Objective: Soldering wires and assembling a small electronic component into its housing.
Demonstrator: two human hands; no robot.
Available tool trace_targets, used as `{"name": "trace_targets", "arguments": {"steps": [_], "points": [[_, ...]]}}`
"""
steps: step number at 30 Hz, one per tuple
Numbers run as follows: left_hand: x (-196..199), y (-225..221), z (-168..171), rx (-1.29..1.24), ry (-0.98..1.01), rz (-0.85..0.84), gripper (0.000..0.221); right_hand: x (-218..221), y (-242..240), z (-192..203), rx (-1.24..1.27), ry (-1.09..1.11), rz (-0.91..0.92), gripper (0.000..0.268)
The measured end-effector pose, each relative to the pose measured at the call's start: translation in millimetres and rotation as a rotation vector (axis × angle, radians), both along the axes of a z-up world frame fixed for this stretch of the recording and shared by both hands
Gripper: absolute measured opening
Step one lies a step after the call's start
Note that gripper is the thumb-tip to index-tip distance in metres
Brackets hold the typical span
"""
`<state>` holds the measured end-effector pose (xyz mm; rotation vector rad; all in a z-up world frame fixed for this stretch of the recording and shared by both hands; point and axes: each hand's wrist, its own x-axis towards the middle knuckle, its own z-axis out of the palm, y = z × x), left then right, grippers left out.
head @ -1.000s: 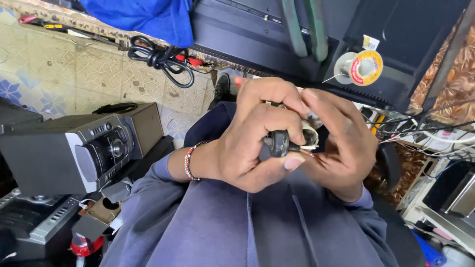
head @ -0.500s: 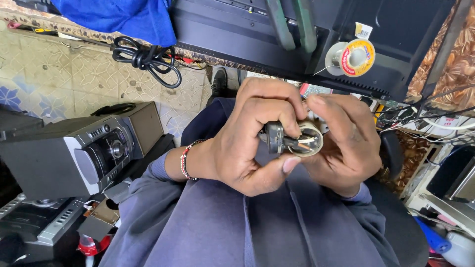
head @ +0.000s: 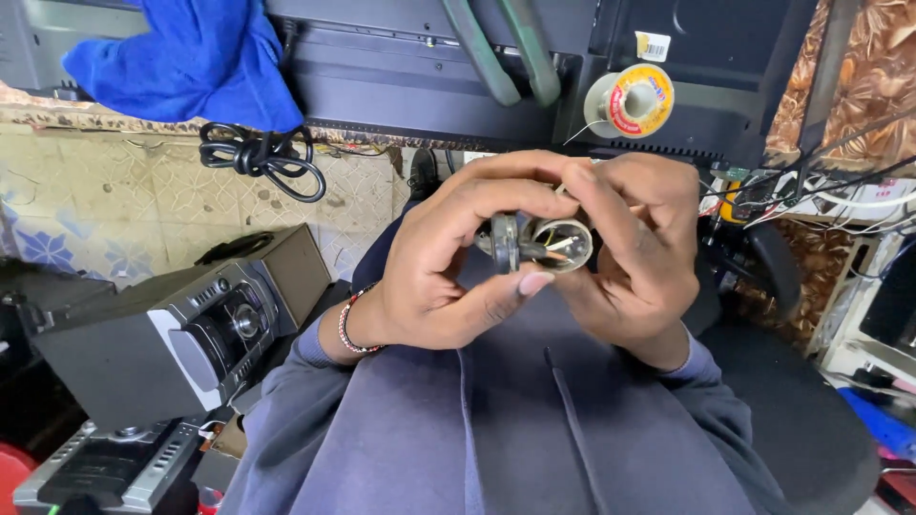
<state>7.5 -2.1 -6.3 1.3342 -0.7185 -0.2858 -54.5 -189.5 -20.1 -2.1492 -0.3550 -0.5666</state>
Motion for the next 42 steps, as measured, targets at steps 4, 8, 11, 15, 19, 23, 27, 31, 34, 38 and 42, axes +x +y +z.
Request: {"name": "trace_targets", "arguments": {"steps": [4,8,11,15,19,23,27,31,34,38,42], "points": [[0.1,-1.6,-1.2,0.031,-0.025,0.011,0.034,-1.8,-2.6,5.4,-0.012,-0.004,-0.040,0.052],[-2.0,-4.4,-4.7,-0.035,0.037,0.002,0.033,-4.8,-5.4,8.7,-0.035,-0.010,-0.051,0.052],[-2.2,-3.2,-6.0,-0.081,0.108,-0.057,0.030,-5.4,-9.1,2.8,-0.019,-0.073,-0.048,0.049],[-2.5,-2.4,-11.5,-0.134,0.144,-0.116,0.031,-6.0,-10.4,6.1,-0.025,-0.075,-0.006,0.051],[-4.9,-2.2,-11.7,-0.170,0.155,-0.114,0.030,-7.1,-6.7,7.2,-0.011,-0.059,-0.030,0.045],[-4.8,-3.2,-11.2,-0.156,0.120,-0.080,0.030,-6.6,-6.0,8.3,-0.010,-0.047,-0.030,0.045],[-3.6,-2.8,-9.4,-0.110,0.067,-0.062,0.030,-5.8,-4.3,10.1,-0.024,-0.041,-0.033,0.041],[-4.3,-3.7,-6.6,-0.069,0.014,-0.007,0.027,-6.1,-5.8,5.4,0.012,-0.037,-0.018,0.045],[-3.2,-4.2,-6.9,-0.071,-0.030,0.014,0.026,-4.2,-9.0,2.2,0.040,-0.043,0.014,0.043],[-3.1,-3.4,-6.7,-0.075,-0.044,0.031,0.025,-3.1,-3.4,10.0,0.012,-0.029,-0.027,0.041],[-2.8,-2.5,-6.1,-0.080,-0.068,0.052,0.025,-2.8,-7.9,8.0,0.009,-0.024,0.011,0.041]]}}
